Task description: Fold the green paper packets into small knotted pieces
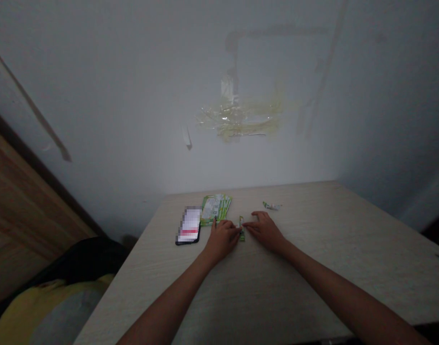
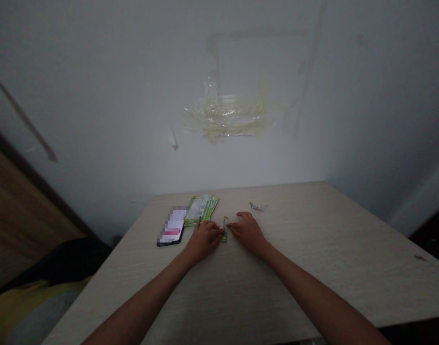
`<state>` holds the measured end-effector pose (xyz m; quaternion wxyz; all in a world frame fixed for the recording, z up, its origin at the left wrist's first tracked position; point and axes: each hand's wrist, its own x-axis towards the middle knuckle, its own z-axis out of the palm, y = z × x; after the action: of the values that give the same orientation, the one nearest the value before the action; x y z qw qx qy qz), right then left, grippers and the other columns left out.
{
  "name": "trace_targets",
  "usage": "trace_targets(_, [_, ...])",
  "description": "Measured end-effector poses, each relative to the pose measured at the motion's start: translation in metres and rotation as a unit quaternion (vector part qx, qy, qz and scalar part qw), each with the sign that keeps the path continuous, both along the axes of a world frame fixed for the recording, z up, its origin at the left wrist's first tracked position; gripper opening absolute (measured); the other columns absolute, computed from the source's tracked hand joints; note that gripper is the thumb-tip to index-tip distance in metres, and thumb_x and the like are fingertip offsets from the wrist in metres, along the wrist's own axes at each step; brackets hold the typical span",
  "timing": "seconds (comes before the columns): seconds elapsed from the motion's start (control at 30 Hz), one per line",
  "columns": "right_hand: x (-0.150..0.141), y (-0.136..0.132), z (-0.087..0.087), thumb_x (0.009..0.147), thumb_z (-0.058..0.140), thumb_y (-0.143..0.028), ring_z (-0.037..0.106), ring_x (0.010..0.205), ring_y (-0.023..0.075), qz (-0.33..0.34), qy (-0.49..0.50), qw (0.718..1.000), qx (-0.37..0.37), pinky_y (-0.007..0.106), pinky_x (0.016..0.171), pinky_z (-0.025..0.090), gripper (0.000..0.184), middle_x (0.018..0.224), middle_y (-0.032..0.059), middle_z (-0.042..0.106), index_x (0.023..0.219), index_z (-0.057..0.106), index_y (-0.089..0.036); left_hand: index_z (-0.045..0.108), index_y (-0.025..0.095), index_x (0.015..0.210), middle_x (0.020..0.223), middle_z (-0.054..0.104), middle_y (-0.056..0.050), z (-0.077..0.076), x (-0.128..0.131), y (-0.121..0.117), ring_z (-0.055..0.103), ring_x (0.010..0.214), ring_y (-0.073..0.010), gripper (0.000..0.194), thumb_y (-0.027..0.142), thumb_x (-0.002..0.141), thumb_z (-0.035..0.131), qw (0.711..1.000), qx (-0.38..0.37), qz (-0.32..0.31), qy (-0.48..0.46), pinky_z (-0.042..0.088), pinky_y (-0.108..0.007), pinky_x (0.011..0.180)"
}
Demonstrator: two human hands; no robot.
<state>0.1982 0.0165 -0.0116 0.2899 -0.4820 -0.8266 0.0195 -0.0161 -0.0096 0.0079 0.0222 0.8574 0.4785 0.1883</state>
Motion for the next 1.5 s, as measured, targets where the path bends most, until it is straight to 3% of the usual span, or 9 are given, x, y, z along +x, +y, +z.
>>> trace_targets(0.33, [-0.005, 0.0, 0.004, 0.093, 0.052, -0.041, 0.047, 0.117, 0.0258, -0.057, -0.051, 0.997, -0.022, 0.041, 0.096, 0.04, 0.027, 0.123, 0.0106, 0.055, 0.115, 0.067, -0.04, 0.065, 0.034, 0.116, 0.1, 0.062, -0.003, -0.003, 0.001, 0.001, 0.052, 0.109, -0.0231, 0.029, 0.03, 0.09, 0.055, 1.0, 0.019, 0.0, 0.004, 0.019, -0.061, 0.109])
trace_targets(0.63, [-0.001, 0.002, 0.0, 0.092, 0.054, -0.039, 0.045, 0.119, 0.0247, -0.004, -0.03, 0.999, -0.02, 0.04, 0.097, 0.039, 0.026, 0.128, 0.0087, 0.052, 0.114, 0.068, -0.038, 0.064, 0.037, 0.118, 0.101, 0.063, -0.003, -0.001, 0.0, -0.002, 0.052, 0.109, -0.0219, 0.031, 0.027, 0.092, 0.051, 0.999, 0.005, -0.035, -0.006, 0.014, -0.061, 0.11])
trace_targets(0.87, [-0.004, 0.002, 0.003, 0.093, 0.051, -0.042, 0.044, 0.119, 0.0242, -0.056, -0.038, 0.997, -0.038, 0.038, 0.099, 0.037, 0.027, 0.126, 0.0094, 0.053, 0.114, 0.067, -0.039, 0.063, 0.037, 0.118, 0.098, 0.062, -0.002, -0.002, 0.001, -0.002, 0.052, 0.108, -0.0218, 0.031, 0.027, 0.091, 0.052, 1.0, 0.012, -0.026, 0.005, 0.015, -0.062, 0.109])
trace_targets(1.5, [-0.001, 0.017, -0.008, 0.091, 0.054, -0.043, 0.046, 0.116, 0.0285, -0.092, -0.02, 0.995, -0.018, 0.043, 0.093, 0.039, 0.028, 0.125, 0.0107, 0.052, 0.116, 0.067, -0.039, 0.064, 0.035, 0.117, 0.105, 0.061, -0.003, 0.003, 0.001, -0.005, 0.052, 0.112, -0.023, 0.033, 0.025, 0.087, 0.055, 1.0, -0.007, -0.021, -0.004, 0.011, -0.066, 0.11])
